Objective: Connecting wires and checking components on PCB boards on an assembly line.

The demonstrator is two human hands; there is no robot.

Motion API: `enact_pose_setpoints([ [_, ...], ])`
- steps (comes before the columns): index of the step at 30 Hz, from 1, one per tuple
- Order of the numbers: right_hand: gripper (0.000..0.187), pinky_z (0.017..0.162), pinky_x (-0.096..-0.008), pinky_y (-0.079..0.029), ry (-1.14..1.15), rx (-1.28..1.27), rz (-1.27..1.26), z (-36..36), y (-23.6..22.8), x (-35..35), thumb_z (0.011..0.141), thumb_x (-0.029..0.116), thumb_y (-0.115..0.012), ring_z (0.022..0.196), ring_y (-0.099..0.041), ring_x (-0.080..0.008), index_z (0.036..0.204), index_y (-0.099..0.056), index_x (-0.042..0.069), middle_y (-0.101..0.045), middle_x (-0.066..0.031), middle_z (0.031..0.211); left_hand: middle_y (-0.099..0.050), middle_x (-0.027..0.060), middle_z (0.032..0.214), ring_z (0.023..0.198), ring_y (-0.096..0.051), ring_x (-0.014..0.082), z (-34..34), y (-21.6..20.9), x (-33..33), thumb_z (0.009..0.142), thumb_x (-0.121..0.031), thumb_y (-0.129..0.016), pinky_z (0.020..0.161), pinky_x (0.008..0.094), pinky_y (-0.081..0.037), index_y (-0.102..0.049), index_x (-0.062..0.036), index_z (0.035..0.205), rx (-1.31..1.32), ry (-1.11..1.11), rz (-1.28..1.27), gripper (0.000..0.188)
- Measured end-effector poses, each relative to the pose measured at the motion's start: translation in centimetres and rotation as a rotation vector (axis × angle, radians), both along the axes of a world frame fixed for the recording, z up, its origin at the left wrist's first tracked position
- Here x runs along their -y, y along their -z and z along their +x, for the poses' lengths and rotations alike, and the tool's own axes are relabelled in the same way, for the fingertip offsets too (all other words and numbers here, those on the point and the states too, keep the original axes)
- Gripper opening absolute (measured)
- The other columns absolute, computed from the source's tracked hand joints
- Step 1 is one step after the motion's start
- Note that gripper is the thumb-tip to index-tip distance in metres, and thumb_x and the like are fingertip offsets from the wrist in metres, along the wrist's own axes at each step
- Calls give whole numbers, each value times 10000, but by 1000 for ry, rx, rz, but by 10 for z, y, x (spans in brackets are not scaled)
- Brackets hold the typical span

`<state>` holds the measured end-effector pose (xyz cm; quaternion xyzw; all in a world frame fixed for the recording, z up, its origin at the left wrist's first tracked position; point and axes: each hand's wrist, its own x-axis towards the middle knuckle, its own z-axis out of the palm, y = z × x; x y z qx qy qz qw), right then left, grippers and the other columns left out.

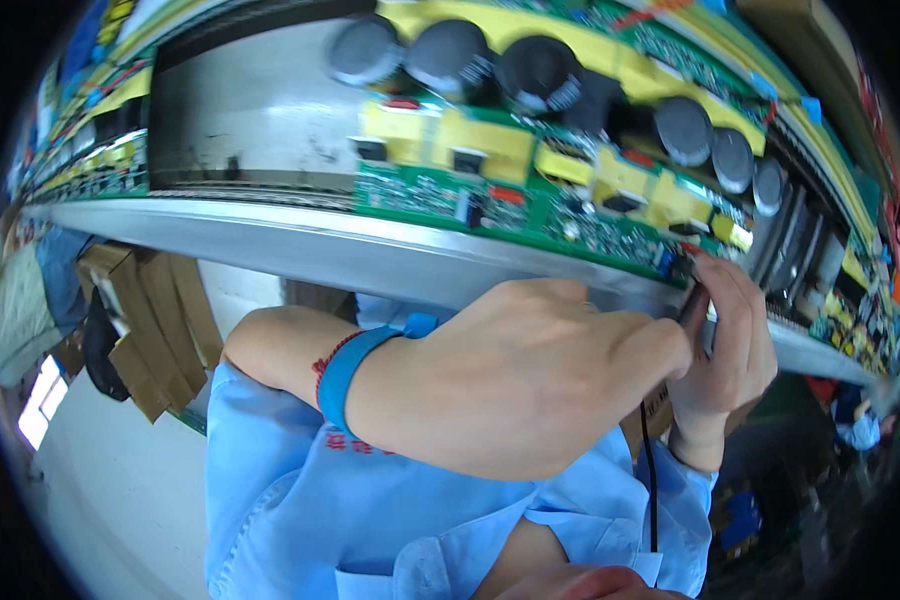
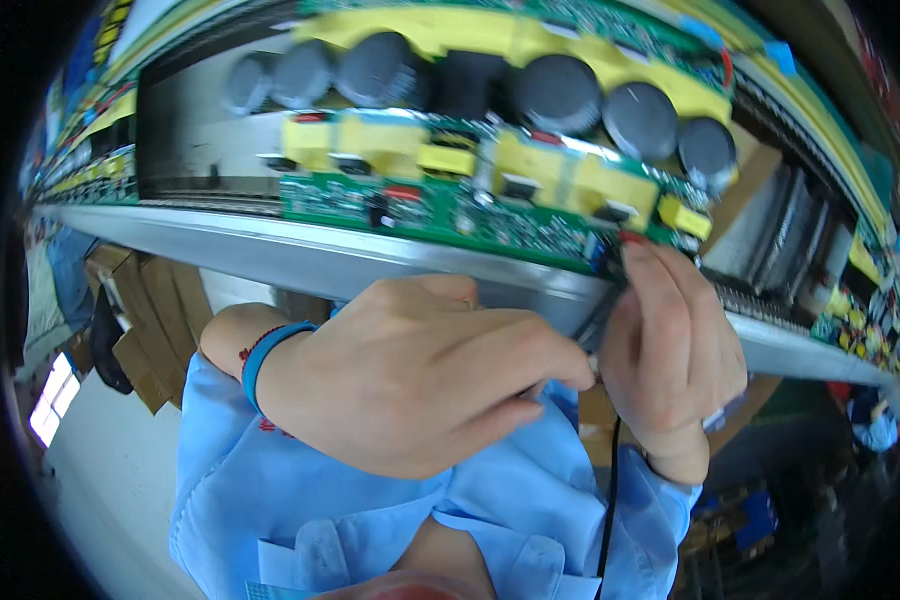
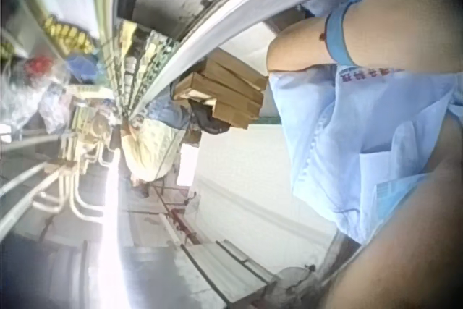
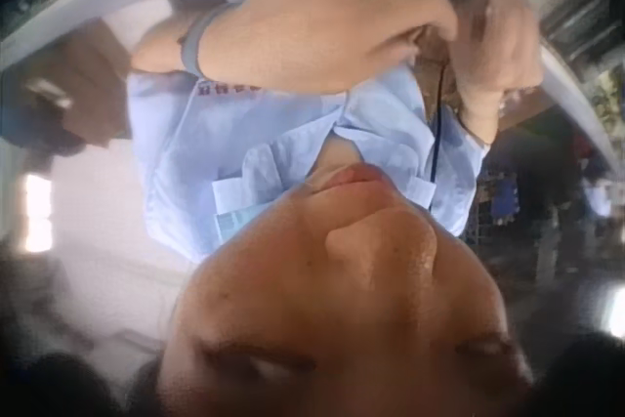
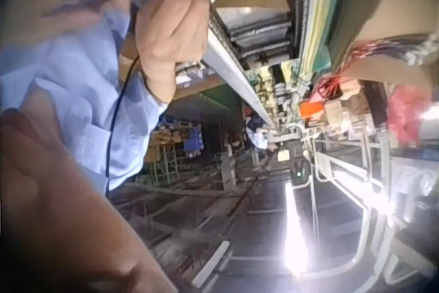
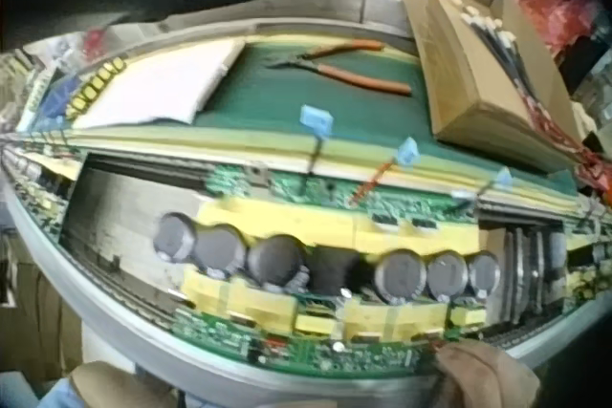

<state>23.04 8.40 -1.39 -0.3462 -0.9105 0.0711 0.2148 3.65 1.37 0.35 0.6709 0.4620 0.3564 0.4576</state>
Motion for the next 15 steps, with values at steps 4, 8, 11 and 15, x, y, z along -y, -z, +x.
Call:
enact_pose_setpoints([
  [4,311,678,-348,-559,105,67,-79,6,-7,9,758,-103,-646,798,-697,-308,1060,-627,-33,-697,-161,948,-451,-10,613,662,-480,164,-7,1,-25,633,-204,-622,666,285,-355,-543,-88,638,-673,-300,770,140],
  [8,279,667,-351,-553,112,47,-27,13,-4,18,806,-65,-659,796,-697,-308,1079,-606,-37,-695,-168,957,-472,-6,640,668,-477,180,-16,1,-55,594,-206,-616,687,283,-365,-539,-93,546,-760,-207,1051,145],
  [11,299,624,-359,-542,63,79,26,0,-4,13,781,-75,-666,734,-681,-303,1071,-610,-28,-688,-156,923,-518,44,731,685,-494,180,-21,13,-63,585,-190,-621,660,287,-378,-592,-64,592,-726,-195,1165,130],
  [15,327,579,-324,-532,38,30,94,-5,2,8,756,-76,-675,696,-672,-260,1073,-616,-21,-679,-137,879,-620,119,874,636,-507,159,-32,13,-62,568,-133,-627,543,274,-347,-649,35,735,-813,-123,1206,238],
])
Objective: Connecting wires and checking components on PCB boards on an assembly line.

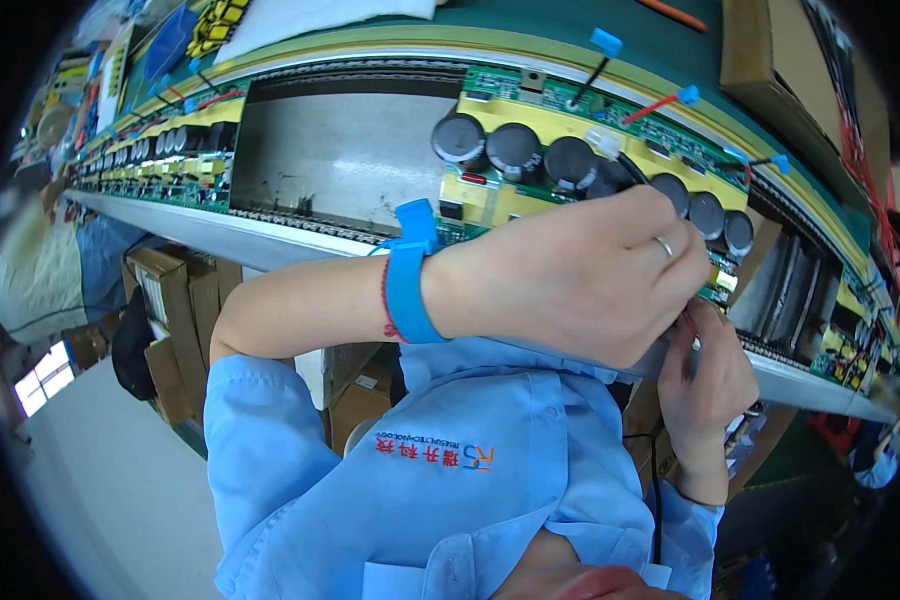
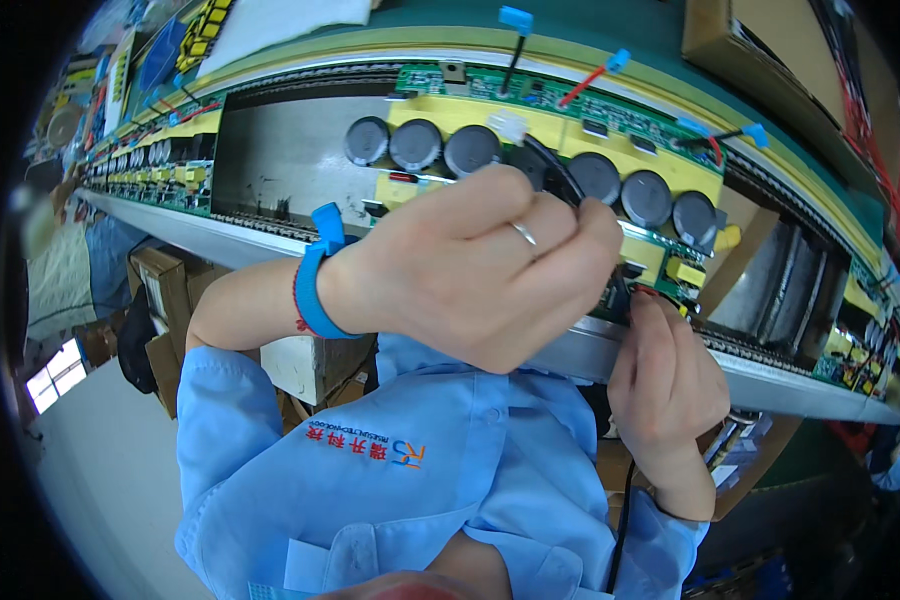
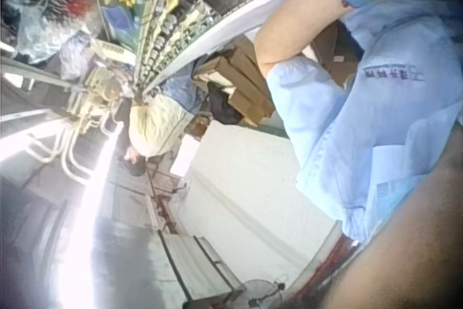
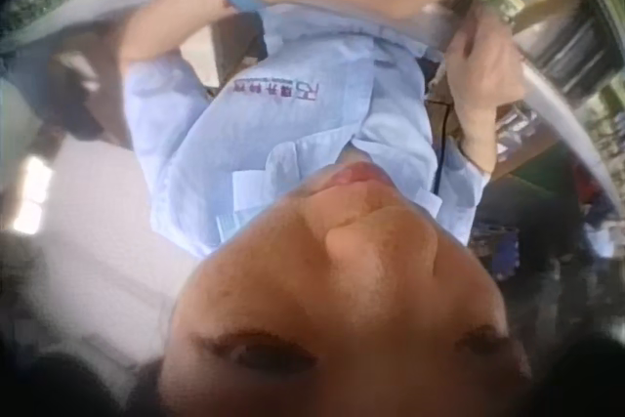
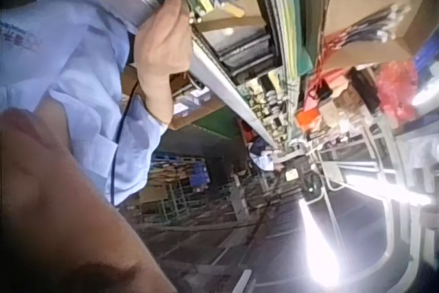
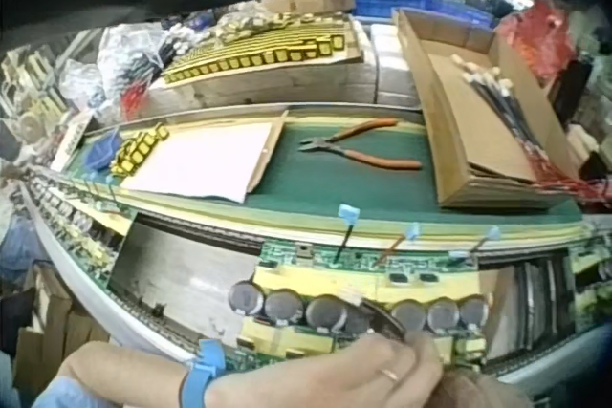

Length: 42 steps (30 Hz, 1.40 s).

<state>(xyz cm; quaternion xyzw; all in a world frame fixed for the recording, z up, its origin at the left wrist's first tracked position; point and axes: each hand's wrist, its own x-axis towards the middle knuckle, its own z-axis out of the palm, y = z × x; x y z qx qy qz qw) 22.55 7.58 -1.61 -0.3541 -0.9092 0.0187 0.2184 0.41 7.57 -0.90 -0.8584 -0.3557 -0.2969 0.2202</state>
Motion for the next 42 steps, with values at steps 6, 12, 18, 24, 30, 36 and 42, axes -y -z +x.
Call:
enact_pose_setpoints([
  [6,334,567,-330,-522,-19,-2,24,-4,-2,-2,767,-69,-670,671,-658,-251,1095,-618,-27,-675,-127,870,-609,110,841,628,-506,148,-3,-6,-1,588,-156,-625,543,269,-332,-660,19,725,-35,-8,-15,225],
  [12,354,593,-329,-536,-25,45,34,3,-6,3,791,-81,-639,739,-676,-257,1137,-639,-8,-681,-130,923,-561,71,825,642,-502,139,-6,3,10,631,-141,-624,559,266,-340,-632,-6,681,14,-48,-118,145],
  [18,339,599,-325,-538,-21,95,45,4,-4,0,781,-78,-644,744,-674,-244,1100,-685,31,-683,-114,935,-616,-3,817,628,-543,122,-32,-21,21,698,-150,-646,564,264,-397,-694,-107,873,93,-178,-347,186],
  [24,403,621,-311,-536,7,199,29,-7,-12,4,733,-40,-656,767,-662,-221,1116,-707,75,-646,-89,947,-675,202,942,866,-653,374,-191,-80,-15,797,-54,-634,767,413,-517,-660,-28,1040,113,-1051,-184,247],
  [30,359,624,-294,-527,71,224,40,-7,-18,4,770,5,-665,774,-658,-202,1116,-708,91,-643,-76,965,-668,226,1061,993,-646,356,-320,-23,-25,761,-164,-695,851,418,-511,-606,-83,1225,-25,-1183,-452,479],
  [36,311,654,-304,-536,105,191,108,18,-26,15,812,12,-688,799,-670,-222,1122,-693,31,-668,-100,971,-675,177,1091,975,-641,387,-374,0,-18,895,-307,-614,798,457,-517,-598,-258,1293,-222,-1102,-379,402],
  [42,285,657,-337,-513,152,288,101,51,-27,22,849,-24,-668,784,-653,-242,1129,-684,27,-676,-116,930,-706,129,1000,905,-670,354,-371,-15,-15,901,-337,-620,750,412,-530,-619,-255,1263,-261,-1130,-332,371],
])
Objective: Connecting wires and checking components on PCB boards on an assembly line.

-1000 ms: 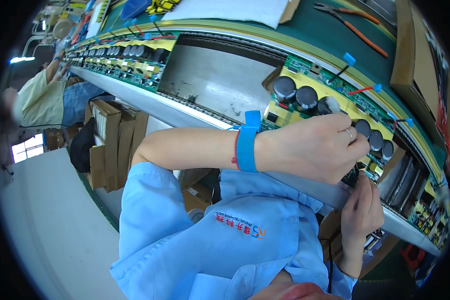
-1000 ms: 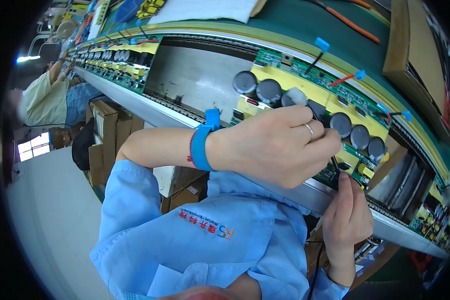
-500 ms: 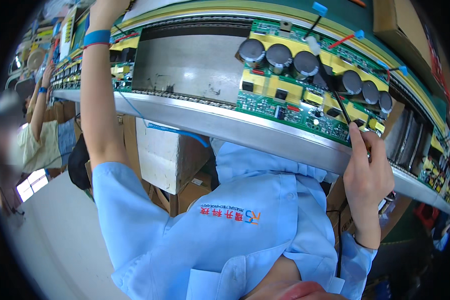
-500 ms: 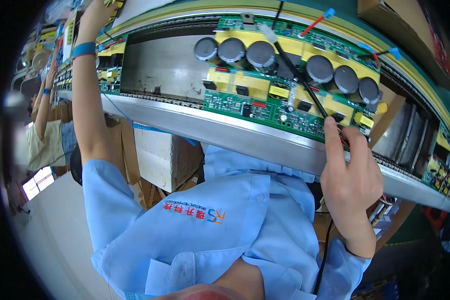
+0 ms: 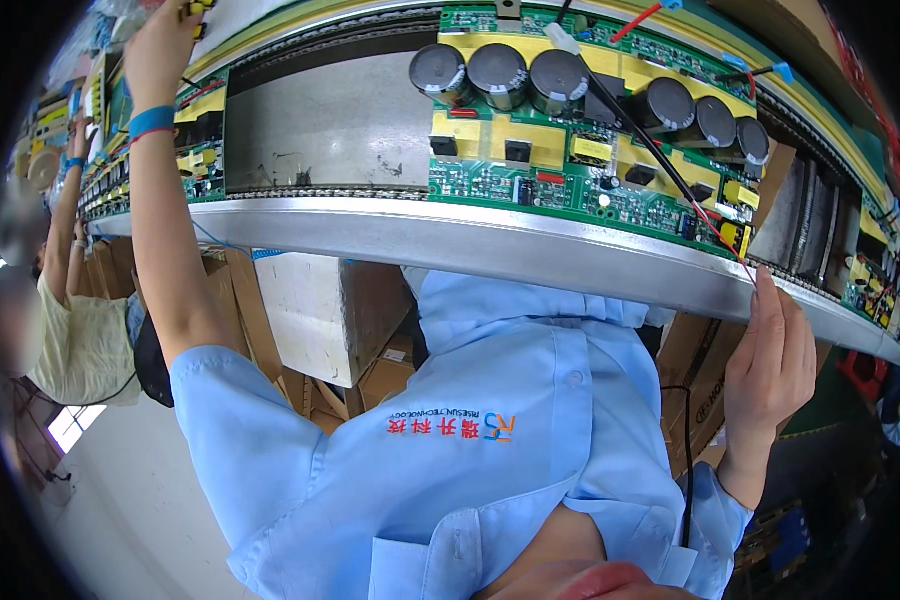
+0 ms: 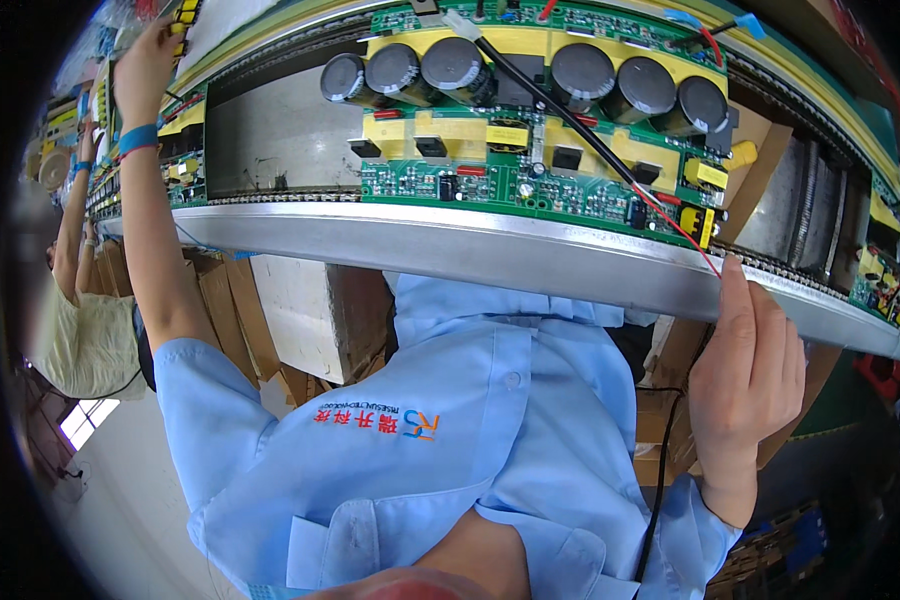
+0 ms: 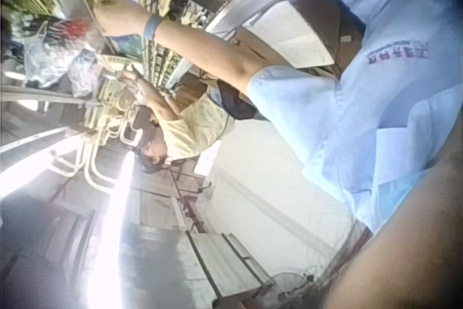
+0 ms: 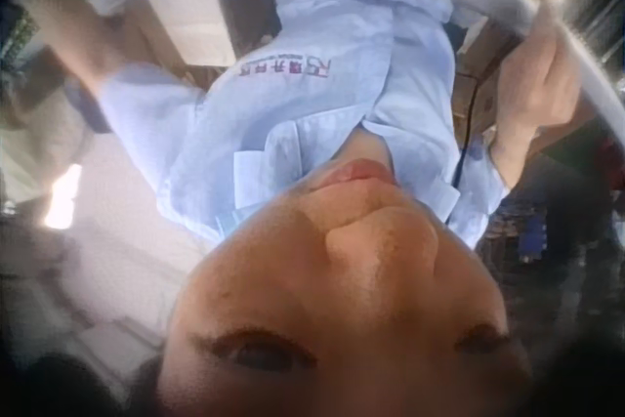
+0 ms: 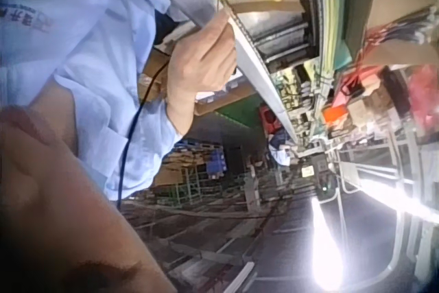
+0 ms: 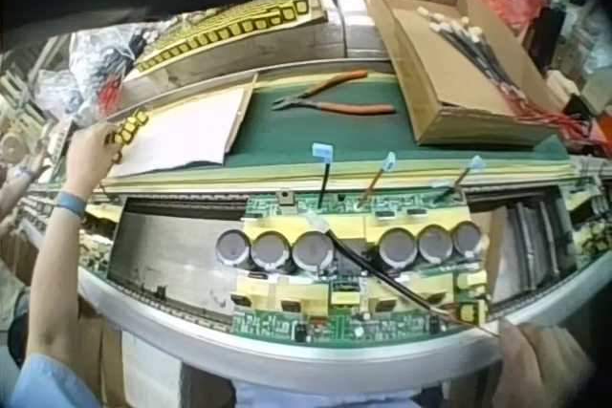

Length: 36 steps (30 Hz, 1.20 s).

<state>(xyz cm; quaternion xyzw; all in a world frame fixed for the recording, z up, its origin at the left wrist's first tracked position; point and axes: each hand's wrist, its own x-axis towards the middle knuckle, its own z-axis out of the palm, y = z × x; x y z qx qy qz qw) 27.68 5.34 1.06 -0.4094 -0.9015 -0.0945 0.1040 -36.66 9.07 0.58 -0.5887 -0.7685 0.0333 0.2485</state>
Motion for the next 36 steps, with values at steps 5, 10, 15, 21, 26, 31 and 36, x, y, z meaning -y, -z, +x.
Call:
enact_pose_setpoints([
  [5,322,642,-326,-497,-55,93,103,-1,-5,-12,762,-48,-684,767,-632,-226,1074,-712,29,-653,-95,892,-734,56,1031,964,-693,166,89,-52,17,883,-373,-704,811,271,-524,-707,-113,1168,369,108,258,386],
  [10,375,611,-309,-481,-154,115,191,1,-4,-27,639,-71,-707,733,-608,-210,1005,-730,6,-629,-88,875,-717,97,1058,926,-675,152,284,-54,62,751,-26,-788,840,289,-523,-692,11,1125,700,593,60,388],
  [15,317,598,-290,-521,-266,-3,199,-5,-2,-46,679,-94,-726,758,-646,-216,988,-715,-21,-651,-111,887,-697,20,897,795,-646,189,347,-13,61,684,-133,-820,904,419,-434,-681,-72,981,680,846,-153,334],
  [21,239,681,-287,-582,-393,-138,177,-7,2,-54,728,-131,-716,799,-680,-264,956,-688,-64,-675,-152,941,-675,18,861,760,-628,192,354,2,59,667,-144,-812,896,435,-404,-672,-83,947,544,824,-178,318],
  [26,261,750,-325,-594,-458,-313,-48,-10,2,-61,752,-163,-688,879,-688,-286,997,-649,-81,-671,-206,991,-668,25,862,755,-621,197,358,-1,55,668,-147,-810,891,437,-399,-671,-82,954,507,801,-205,325],
  [31,271,783,-347,-594,-498,-346,-153,-6,5,-75,783,-194,-641,945,-686,-300,1033,-620,-92,-669,-232,1025,-657,25,854,738,-609,202,365,-10,54,660,-145,-803,893,440,-396,-665,-76,963,441,764,-261,341],
  [36,244,803,-345,-558,-514,-449,-242,-8,10,-84,792,-190,-632,936,-679,-295,1017,-621,-95,-673,-234,1014,-637,24,840,735,-598,210,368,-17,52,657,-155,-782,915,445,-396,-654,-77,959,386,730,-365,337],
])
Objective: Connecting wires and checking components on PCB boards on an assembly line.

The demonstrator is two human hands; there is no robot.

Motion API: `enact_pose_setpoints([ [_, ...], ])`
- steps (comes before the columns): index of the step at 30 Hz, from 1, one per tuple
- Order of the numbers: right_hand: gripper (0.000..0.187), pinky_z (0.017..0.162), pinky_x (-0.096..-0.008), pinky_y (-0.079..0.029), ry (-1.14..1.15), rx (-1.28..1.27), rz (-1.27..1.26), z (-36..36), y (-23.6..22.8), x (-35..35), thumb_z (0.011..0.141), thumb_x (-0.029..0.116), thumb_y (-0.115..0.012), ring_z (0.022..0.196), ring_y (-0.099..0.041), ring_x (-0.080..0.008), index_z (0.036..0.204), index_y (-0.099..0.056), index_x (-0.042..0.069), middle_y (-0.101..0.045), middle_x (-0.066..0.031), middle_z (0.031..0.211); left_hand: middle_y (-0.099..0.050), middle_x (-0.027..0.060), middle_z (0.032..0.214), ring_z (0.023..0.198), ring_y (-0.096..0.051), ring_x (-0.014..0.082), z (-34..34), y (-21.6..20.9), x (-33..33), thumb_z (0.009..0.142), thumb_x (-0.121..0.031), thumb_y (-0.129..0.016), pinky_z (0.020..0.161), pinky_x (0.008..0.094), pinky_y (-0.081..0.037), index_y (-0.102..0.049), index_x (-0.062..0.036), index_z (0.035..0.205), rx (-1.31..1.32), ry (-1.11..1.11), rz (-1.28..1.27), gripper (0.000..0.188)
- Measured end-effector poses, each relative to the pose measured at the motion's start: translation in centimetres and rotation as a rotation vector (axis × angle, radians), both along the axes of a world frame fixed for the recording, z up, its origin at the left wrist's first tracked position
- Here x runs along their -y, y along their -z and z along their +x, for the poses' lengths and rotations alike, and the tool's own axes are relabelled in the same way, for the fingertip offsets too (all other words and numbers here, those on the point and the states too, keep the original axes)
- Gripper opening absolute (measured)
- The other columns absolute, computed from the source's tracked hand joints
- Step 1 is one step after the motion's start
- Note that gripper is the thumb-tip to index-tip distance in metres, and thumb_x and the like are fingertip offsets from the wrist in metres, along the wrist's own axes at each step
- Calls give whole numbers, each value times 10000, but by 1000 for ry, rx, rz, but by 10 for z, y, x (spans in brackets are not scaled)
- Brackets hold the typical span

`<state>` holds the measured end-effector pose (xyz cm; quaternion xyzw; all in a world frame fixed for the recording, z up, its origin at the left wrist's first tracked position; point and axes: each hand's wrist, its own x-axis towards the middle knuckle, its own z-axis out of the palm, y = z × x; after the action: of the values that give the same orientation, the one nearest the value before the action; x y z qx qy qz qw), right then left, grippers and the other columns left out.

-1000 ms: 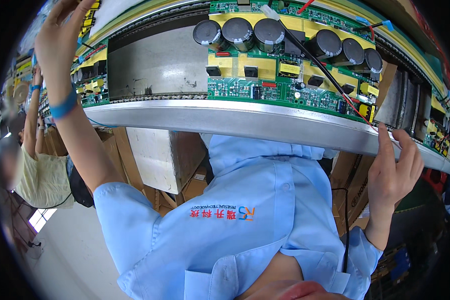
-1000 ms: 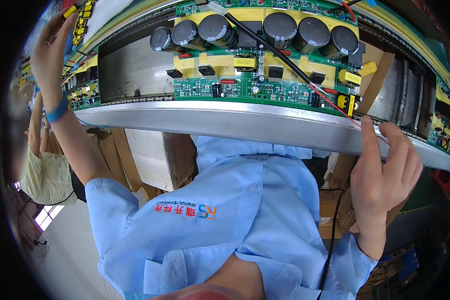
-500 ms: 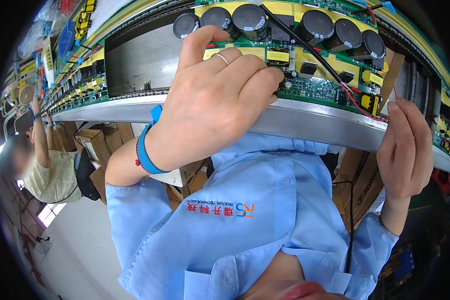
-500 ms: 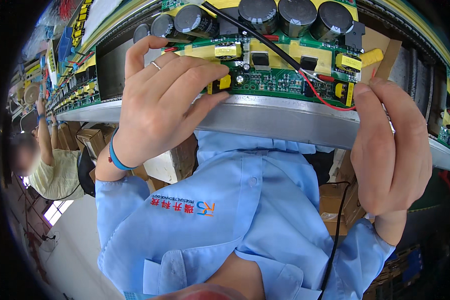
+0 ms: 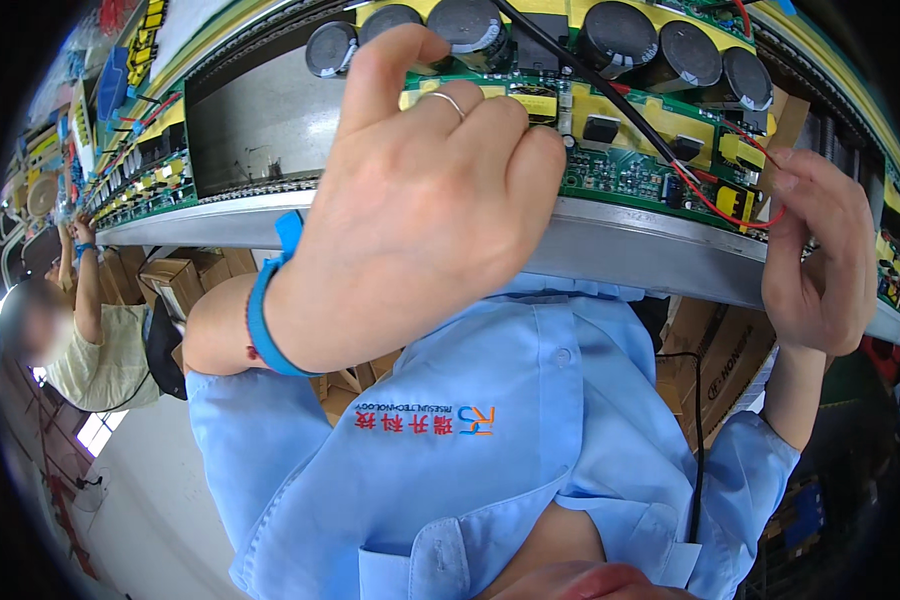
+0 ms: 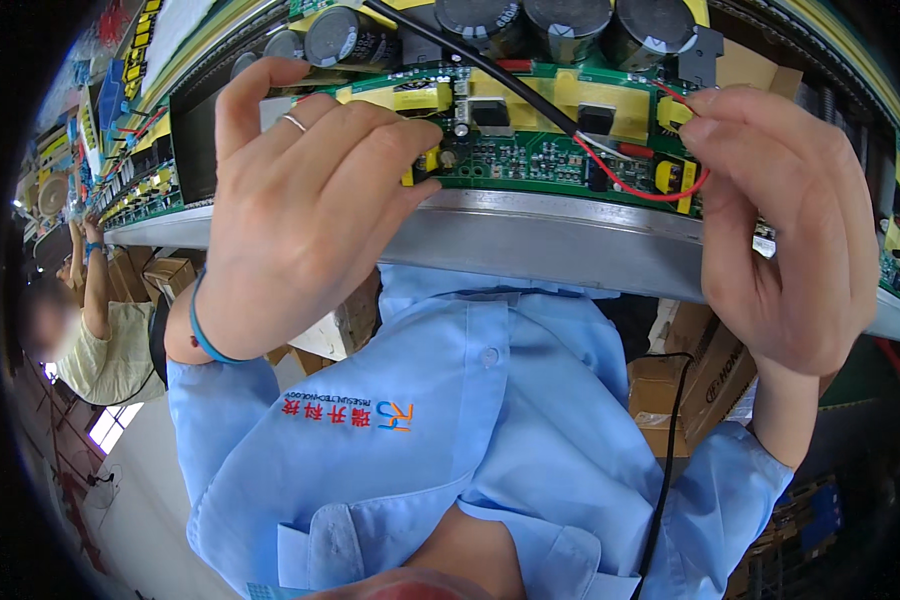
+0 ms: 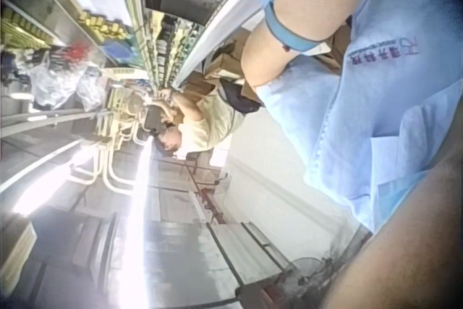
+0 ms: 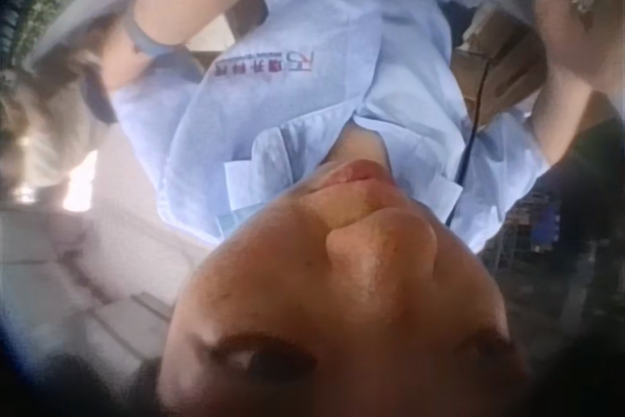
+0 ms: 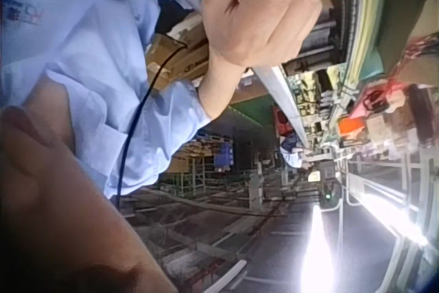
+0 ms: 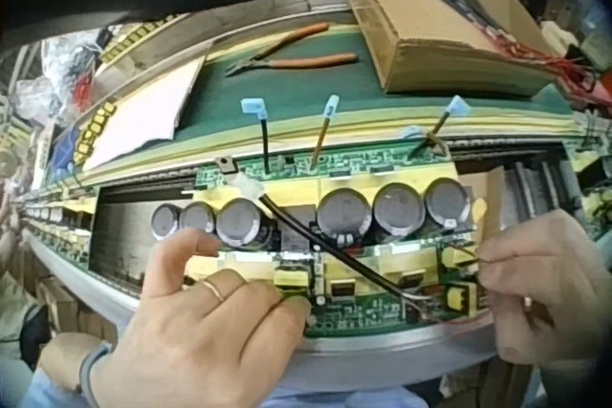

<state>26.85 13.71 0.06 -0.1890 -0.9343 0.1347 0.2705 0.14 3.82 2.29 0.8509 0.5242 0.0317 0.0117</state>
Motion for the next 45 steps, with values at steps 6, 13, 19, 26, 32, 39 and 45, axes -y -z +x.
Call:
enact_pose_setpoints([
  [6,204,602,-213,-503,77,-157,-107,-4,15,-6,777,-194,-615,815,-674,-199,944,-646,-79,-691,-191,948,-642,32,852,729,-594,226,-4,2,-2,698,-157,-754,913,440,-399,-656,-74,961,58,-3,-23,292],
  [13,187,561,-204,-494,100,-150,-29,-4,15,-7,781,-181,-632,804,-676,-186,939,-647,-83,-691,-189,950,-668,38,873,729,-606,223,-6,8,-1,715,-156,-759,910,429,-393,-676,-69,968,177,-31,11,280],
  [19,185,561,-201,-514,104,-161,-42,-1,19,-7,784,-177,-631,811,-690,-197,946,-643,-88,-689,-196,957,-678,36,884,740,-615,218,-6,10,-2,725,-160,-760,916,424,-389,-679,-71,979,193,-32,6,281],
  [26,181,549,-196,-505,106,-147,-15,1,20,-6,783,-174,-634,804,-691,-192,939,-648,-82,-692,-194,952,-680,36,885,741,-618,218,-5,13,1,726,-164,-762,922,426,-391,-682,-71,978,182,-24,32,280],
  [32,183,544,-199,-491,102,-127,13,2,21,-7,768,-170,-647,797,-687,-182,923,-659,-74,-701,-181,920,-680,36,879,732,-618,216,-3,15,0,724,-169,-764,923,422,-393,-684,-73,974,187,-25,41,279],
  [39,230,588,-222,-503,166,19,8,11,13,-11,795,-138,-657,783,-672,-152,1000,-679,-34,-717,-122,951,-679,31,872,726,-618,200,-3,19,-6,728,-159,-765,917,414,-398,-687,-79,970,215,-9,50,267],
  [45,321,658,-226,-508,411,205,108,45,-25,-47,870,49,-699,837,-660,-111,1189,-665,51,-718,-76,1008,-674,29,861,737,-621,181,4,25,-5,697,-123,-780,897,419,-406,-685,-81,981,272,28,153,302],
])
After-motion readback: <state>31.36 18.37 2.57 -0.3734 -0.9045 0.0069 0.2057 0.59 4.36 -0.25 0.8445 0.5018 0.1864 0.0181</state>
